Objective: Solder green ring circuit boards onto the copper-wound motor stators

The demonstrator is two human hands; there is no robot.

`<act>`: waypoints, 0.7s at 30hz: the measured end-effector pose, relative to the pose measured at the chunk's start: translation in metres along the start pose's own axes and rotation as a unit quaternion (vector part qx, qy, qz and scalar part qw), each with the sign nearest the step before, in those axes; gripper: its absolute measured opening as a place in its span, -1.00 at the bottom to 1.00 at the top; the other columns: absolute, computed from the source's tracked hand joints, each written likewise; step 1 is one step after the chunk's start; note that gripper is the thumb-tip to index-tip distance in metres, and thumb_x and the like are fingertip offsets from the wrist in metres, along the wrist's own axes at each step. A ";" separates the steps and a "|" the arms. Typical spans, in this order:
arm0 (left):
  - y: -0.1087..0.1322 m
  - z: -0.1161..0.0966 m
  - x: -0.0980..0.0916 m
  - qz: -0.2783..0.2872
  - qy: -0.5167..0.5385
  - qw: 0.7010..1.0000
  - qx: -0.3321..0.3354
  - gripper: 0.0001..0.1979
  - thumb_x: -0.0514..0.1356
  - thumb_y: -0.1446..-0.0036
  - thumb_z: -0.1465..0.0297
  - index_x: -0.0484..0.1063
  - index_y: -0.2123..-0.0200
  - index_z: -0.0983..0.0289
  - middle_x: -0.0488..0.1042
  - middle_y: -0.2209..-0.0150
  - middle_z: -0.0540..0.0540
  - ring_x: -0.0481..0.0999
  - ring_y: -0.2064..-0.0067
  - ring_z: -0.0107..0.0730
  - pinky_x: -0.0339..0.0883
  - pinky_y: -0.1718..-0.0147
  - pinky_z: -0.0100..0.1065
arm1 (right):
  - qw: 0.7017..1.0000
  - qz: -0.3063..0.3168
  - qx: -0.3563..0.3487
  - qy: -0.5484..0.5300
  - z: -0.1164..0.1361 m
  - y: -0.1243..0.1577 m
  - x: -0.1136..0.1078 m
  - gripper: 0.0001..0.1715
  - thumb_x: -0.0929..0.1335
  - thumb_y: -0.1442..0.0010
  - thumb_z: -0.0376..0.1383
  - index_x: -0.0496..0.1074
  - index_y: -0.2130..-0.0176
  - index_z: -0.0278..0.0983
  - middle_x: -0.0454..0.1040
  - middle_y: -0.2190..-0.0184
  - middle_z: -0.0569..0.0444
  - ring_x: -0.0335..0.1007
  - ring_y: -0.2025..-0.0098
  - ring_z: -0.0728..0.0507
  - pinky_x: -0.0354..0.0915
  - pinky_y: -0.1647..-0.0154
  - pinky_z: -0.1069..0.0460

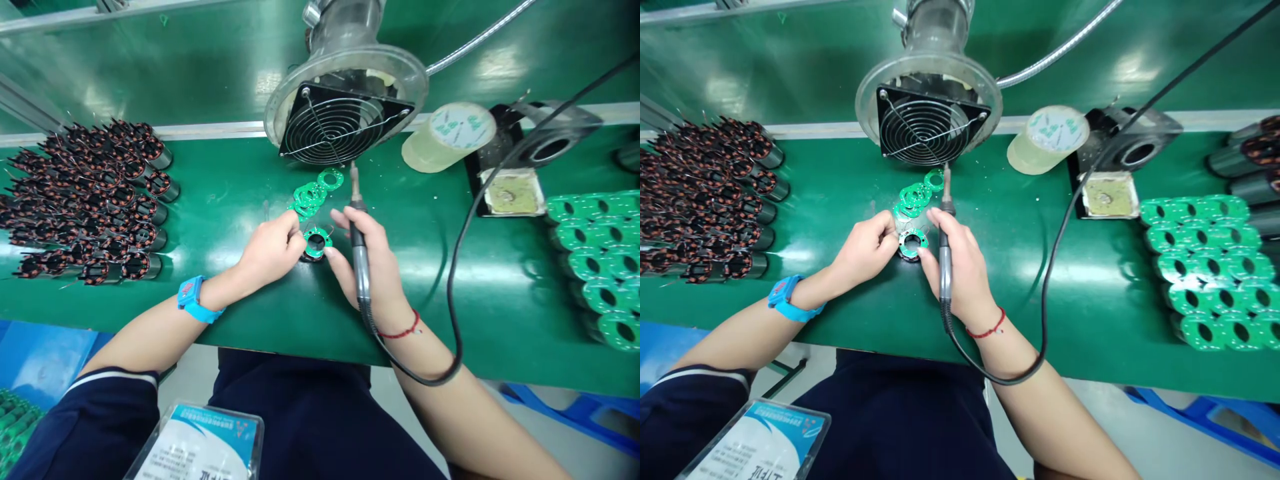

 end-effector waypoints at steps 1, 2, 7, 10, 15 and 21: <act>0.000 0.003 0.001 0.004 0.026 1.000 -0.004 -0.84 0.01 -0.09 0.51 0.07 0.49 0.22 0.22 0.54 -0.06 0.19 0.47 -0.46 0.03 0.46 -0.36 | 1.000 0.018 -0.001 0.004 -0.001 0.000 0.003 -0.39 0.35 -0.27 -0.20 0.16 -0.25 -0.13 0.45 -0.13 -0.08 0.41 -0.15 -0.27 0.36 -0.15 -0.24; 0.000 0.006 0.001 0.006 0.055 0.998 -0.005 -0.87 0.02 -0.09 0.51 0.12 0.46 0.22 0.26 0.50 -0.05 0.24 0.44 -0.46 0.09 0.44 -0.37 | 1.000 0.028 0.000 0.009 -0.003 -0.001 0.005 -0.38 0.36 -0.27 -0.19 0.15 -0.25 -0.13 0.45 -0.13 -0.08 0.42 -0.14 -0.27 0.36 -0.14 -0.24; 0.009 0.000 0.013 0.054 0.054 0.995 0.069 -0.53 0.27 -0.01 0.42 0.20 0.01 0.27 0.37 -0.04 0.23 0.37 -0.08 -0.11 0.30 -0.03 -0.12 | 1.000 0.018 -0.008 0.002 -0.004 0.000 0.003 -0.38 0.37 -0.26 -0.19 0.15 -0.24 -0.14 0.48 -0.08 -0.08 0.41 -0.15 -0.27 0.34 -0.14 -0.23; 0.013 -0.004 0.023 0.059 -0.030 0.994 0.086 -0.38 0.36 0.01 0.40 0.15 -0.07 0.30 0.35 -0.08 0.30 0.33 -0.12 0.05 0.22 -0.11 0.04 | 1.000 0.007 0.001 -0.001 -0.004 0.001 0.002 -0.43 0.38 -0.26 -0.18 0.19 -0.20 -0.14 0.52 -0.01 -0.04 0.47 -0.07 -0.25 0.36 -0.11 -0.21; 0.013 -0.006 0.029 0.027 -0.066 0.995 0.075 -0.45 0.30 -0.10 0.41 0.12 -0.10 0.31 0.35 -0.08 0.32 0.33 -0.11 0.03 0.21 -0.10 0.03 | 0.998 -0.043 0.022 0.042 0.001 0.002 -0.005 -0.57 0.36 -0.28 -0.19 0.26 -0.12 -0.13 0.58 0.11 0.03 0.52 0.03 -0.22 0.40 0.02 -0.14; 0.011 -0.006 0.028 0.022 -0.120 0.990 0.077 -0.51 0.21 -0.18 0.37 0.17 -0.13 0.33 0.36 -0.05 0.30 0.32 -0.06 0.00 0.21 -0.02 -0.03 | 0.992 -0.071 -0.004 0.108 0.014 0.005 -0.004 -0.68 0.32 -0.32 -0.25 0.34 -0.07 -0.16 0.59 0.12 0.02 0.53 0.11 -0.19 0.37 0.09 -0.10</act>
Point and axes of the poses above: each hand's wrist, its own y-axis away from the middle knuckle, its own x-axis out of the palm, z = x × y, the point moved 9 cm from there along -y, towards the middle knuckle
